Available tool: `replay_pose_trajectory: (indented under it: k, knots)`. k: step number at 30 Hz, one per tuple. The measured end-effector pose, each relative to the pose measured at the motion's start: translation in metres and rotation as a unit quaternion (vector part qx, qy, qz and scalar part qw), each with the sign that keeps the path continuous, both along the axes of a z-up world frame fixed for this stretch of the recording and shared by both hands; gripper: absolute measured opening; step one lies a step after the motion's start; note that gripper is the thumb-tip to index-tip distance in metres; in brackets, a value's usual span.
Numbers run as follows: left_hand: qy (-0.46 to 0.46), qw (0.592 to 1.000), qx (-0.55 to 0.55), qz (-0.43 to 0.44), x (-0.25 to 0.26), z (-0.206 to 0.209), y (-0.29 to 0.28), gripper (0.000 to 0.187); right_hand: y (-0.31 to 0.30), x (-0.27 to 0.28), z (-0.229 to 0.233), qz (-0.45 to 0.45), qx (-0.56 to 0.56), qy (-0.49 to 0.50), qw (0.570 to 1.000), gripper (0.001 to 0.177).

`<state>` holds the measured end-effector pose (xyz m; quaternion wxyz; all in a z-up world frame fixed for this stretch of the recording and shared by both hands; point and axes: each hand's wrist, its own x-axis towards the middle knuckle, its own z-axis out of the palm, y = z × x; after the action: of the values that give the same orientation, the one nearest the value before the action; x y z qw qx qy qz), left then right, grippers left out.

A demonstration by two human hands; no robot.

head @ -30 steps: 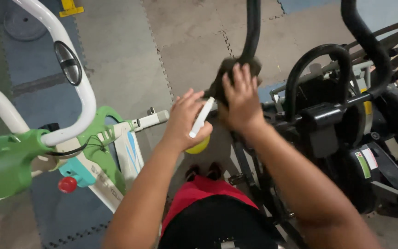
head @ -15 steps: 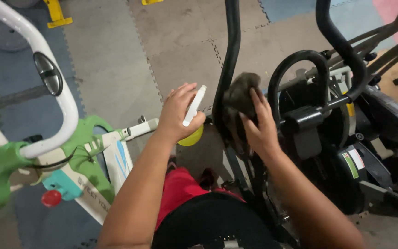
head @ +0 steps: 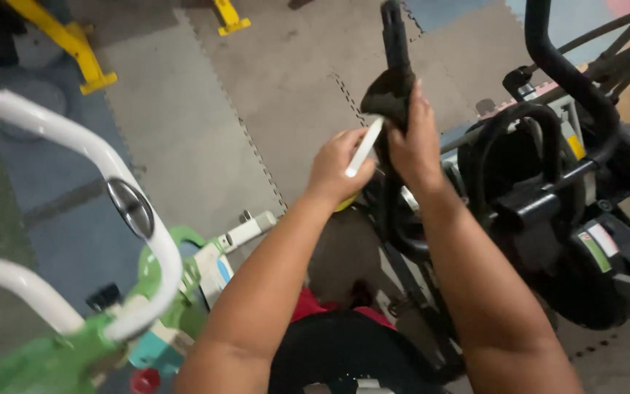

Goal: Cleaning and wiping down various gym equipment including elliptical machines and stationary bikes.

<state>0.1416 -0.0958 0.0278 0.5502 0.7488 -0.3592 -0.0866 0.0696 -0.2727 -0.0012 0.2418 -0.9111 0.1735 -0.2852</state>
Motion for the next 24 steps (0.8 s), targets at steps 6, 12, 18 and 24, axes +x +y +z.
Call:
replay_pose_trajectory:
  k: [6, 12, 18, 24]
  knots:
    - [-0.052, 0.997, -0.038, -0.043, 0.053, -0.021, -0.036, 0.041, 0.0, 0.004, -0.009, -0.084, 0.078, 0.007, 0.993, 0.081]
    - [0.005, 0.955, 0.1, -0.278, 0.101, 0.004, -0.061, 0.035, 0.024, -0.048, -0.021, -0.055, 0.482, -0.019, 0.874, 0.045]
    - [0.076, 0.858, 0.206, -0.464, 0.119, 0.129, -0.063, 0.043, 0.028, -0.108, 0.071, -0.047, 0.302, 0.144, 0.941, 0.053]
    - [-0.092, 0.809, 0.049, -0.578, 0.076, 0.222, -0.129, 0.037, -0.004, -0.101, 0.124, -0.18, 0.143, -0.168, 0.959, 0.067]
